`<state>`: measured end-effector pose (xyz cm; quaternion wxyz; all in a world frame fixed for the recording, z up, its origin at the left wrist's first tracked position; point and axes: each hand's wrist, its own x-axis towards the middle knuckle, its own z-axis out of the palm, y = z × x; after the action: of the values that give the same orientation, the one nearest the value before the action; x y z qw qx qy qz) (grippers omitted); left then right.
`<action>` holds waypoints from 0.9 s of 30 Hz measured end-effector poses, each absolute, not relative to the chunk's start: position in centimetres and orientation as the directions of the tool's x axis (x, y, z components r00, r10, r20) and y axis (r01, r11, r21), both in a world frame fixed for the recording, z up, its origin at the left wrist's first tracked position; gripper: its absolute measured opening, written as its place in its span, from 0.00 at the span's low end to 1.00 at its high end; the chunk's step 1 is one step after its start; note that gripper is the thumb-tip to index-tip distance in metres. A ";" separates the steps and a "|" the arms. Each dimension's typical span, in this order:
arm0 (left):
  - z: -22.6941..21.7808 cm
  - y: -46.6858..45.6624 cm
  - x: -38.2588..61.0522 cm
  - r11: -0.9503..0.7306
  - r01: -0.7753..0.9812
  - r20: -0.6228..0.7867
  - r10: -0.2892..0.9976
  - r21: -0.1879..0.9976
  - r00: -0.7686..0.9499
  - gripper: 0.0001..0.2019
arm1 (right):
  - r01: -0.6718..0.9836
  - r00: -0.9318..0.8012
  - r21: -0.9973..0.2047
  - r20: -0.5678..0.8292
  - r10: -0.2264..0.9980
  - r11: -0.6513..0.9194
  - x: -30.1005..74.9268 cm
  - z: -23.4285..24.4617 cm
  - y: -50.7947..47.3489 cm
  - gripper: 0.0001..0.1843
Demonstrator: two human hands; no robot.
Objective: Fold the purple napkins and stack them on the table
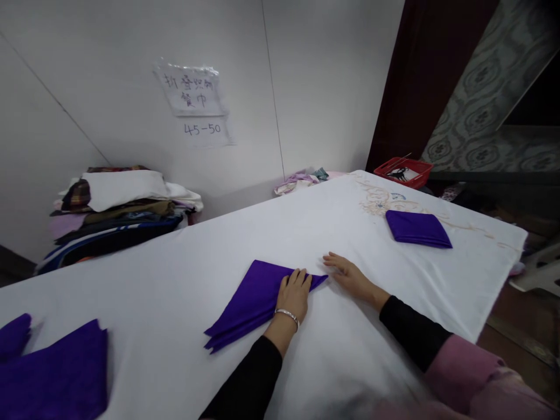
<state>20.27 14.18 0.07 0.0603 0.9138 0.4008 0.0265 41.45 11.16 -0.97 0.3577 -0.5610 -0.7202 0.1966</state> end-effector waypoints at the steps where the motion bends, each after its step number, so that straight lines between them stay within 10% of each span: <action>1: 0.0 14.2 20.3 -0.673 0.728 0.003 0.735 0.130 0.679 0.25 | 0.694 -0.138 -0.646 0.314 0.939 0.318 41.0 -0.7 10.7 0.21; 12: 0.1 13.4 20.1 -0.689 0.715 0.049 0.723 0.116 0.689 0.23 | 0.861 -0.447 -0.193 0.150 0.882 0.470 37.4 -1.2 6.6 0.36; 27: 0.8 10.3 11.9 -0.521 0.847 0.162 0.850 0.105 0.502 0.15 | 0.858 -0.469 -0.076 0.286 0.835 0.508 39.3 -3.9 6.6 0.31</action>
<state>11.88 10.34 0.78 0.0057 0.8665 0.4896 0.0968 39.30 6.60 -3.93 0.1445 -0.4945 -0.8562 -0.0393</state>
